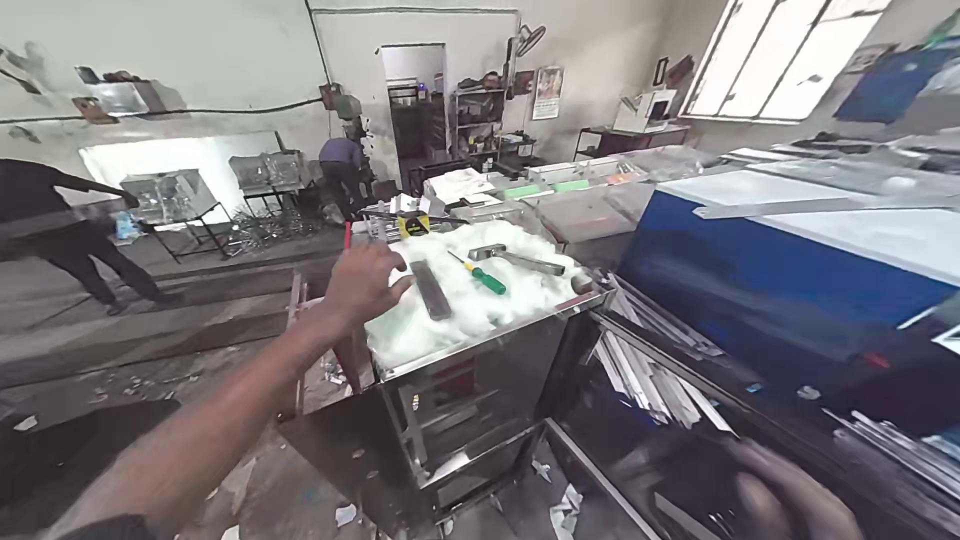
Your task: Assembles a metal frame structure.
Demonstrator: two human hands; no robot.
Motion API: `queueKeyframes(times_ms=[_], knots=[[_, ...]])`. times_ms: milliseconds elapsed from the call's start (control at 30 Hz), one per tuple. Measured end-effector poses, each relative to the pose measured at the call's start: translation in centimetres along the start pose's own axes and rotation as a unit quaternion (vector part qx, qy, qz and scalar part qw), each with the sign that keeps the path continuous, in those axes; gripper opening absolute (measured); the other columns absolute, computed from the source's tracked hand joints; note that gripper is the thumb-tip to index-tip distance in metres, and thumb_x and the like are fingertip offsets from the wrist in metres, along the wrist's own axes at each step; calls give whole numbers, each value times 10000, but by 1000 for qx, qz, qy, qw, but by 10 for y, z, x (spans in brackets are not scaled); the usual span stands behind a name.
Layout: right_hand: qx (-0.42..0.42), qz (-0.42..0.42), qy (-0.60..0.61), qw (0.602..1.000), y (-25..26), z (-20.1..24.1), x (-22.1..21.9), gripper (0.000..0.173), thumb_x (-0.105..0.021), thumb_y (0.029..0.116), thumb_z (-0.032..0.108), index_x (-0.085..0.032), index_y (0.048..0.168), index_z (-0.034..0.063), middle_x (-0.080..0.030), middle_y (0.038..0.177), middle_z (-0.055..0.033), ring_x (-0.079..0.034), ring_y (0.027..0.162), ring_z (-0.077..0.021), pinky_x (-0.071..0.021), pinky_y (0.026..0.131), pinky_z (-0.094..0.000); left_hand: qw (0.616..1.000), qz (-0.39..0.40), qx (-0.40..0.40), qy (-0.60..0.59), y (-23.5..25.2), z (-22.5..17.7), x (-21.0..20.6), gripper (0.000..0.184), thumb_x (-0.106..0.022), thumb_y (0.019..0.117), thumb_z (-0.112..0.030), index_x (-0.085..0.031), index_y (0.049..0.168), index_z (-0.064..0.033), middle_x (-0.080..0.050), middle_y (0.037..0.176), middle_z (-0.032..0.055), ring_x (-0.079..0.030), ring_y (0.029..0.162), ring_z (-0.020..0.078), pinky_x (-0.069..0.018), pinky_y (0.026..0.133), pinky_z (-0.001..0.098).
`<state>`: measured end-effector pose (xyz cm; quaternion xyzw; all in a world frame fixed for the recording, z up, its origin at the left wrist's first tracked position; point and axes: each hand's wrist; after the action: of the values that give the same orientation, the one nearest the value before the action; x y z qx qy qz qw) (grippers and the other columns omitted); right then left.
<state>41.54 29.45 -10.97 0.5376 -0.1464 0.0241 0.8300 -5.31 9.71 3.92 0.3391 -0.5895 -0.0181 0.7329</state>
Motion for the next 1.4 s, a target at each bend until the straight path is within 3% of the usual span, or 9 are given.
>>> queueKeyframes(times_ms=[133, 367, 633, 767, 833, 900, 1033, 1300, 1400], knots=[[56, 201, -80, 975, 128, -5, -111, 345, -507, 1049, 335, -713, 1233, 130, -705, 1214, -113, -649, 1172, -294, -530, 997, -496, 961, 270, 62, -12, 41, -32, -10, 595, -539, 924, -711, -730, 919, -148, -717, 872, 114, -703, 885, 349, -532, 749, 641], [-40, 423, -191, 885, 229, -26, -219, 264, -655, 993, 295, -625, 1151, 86, -697, 882, -160, -702, 794, -382, -559, 681, -624, 917, 386, 95, -33, 69, -29, -34, 816, -516, 828, -853, -730, 975, -79, -716, 992, 180, -691, 998, 382, -514, 842, 677], [-54, 526, -179, 830, 275, -8, -258, 696, -856, 823, 366, -538, 1362, 63, -669, 1113, -262, -672, 986, -464, -519, 827, -694, 850, 472, 175, -152, 69, -48, -3, 733, -635, 923, -635, -672, 1131, 67, -683, 1086, 256, -674, 1007, 381, -520, 885, 611], [-123, 645, -103, 747, 294, 22, -269, 543, -646, 1012, 386, -487, 1403, 44, -728, 915, -150, -658, 662, -224, -548, 630, -418, 832, 458, 249, -188, 72, -60, 0, 628, -699, 927, -516, -635, 1161, 64, -661, 1037, 211, -643, 886, 298, -530, 805, 517], [-171, 677, -29, 716, 287, 17, -279, 403, -543, 1048, 431, -621, 1076, 36, -594, 678, -71, -463, 470, -122, -395, 454, -291, 836, 451, 254, -183, 73, -67, 1, 564, -719, 925, -457, -646, 1151, 54, -662, 1024, 207, -634, 889, 297, -518, 798, 523], [-255, 664, 56, 700, 284, 20, -286, 395, -506, 1056, 411, -613, 890, 69, -491, 589, -5, -362, 423, -66, -299, 407, -223, 844, 443, 247, -173, 74, -66, -2, 559, -748, 909, -422, -642, 1203, 41, -667, 1091, 221, -640, 977, 330, -512, 843, 554], [-421, 573, 275, 647, 279, 22, -282, 175, -490, 1018, 246, -547, 886, 147, -499, 642, 27, -413, 462, -39, -325, 421, -170, 848, 409, 266, -207, 70, -77, 3, 510, -791, 907, -299, -640, 1213, 80, -641, 1223, 267, -606, 1164, 386, -454, 1003, 596], [-491, 408, 462, 615, 253, 7, -284, 30, -589, 941, 178, -560, 941, 171, -565, 699, 39, -507, 501, -12, -423, 441, -143, 833, 328, 387, -222, 61, -84, 2, 562, -770, 911, -360, -630, 1223, 87, -640, 1237, 249, -619, 1154, 347, -478, 1009, 560], [-444, 385, 469, 659, 240, 10, -267, 39, -638, 949, 214, -616, 956, 183, -626, 709, 51, -561, 515, -7, -447, 440, -135, 827, 312, 407, -231, 61, -76, -12, 577, -751, 915, -380, -621, 1244, 76, -629, 1267, 236, -602, 1190, 335, -468, 1029, 550]])
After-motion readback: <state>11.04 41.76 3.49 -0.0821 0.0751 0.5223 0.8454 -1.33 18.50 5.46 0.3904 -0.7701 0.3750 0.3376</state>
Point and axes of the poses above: each hand's wrist, its own y-axis towards the middle knuckle, its own x-axis out of the back of the hand, z = x × y
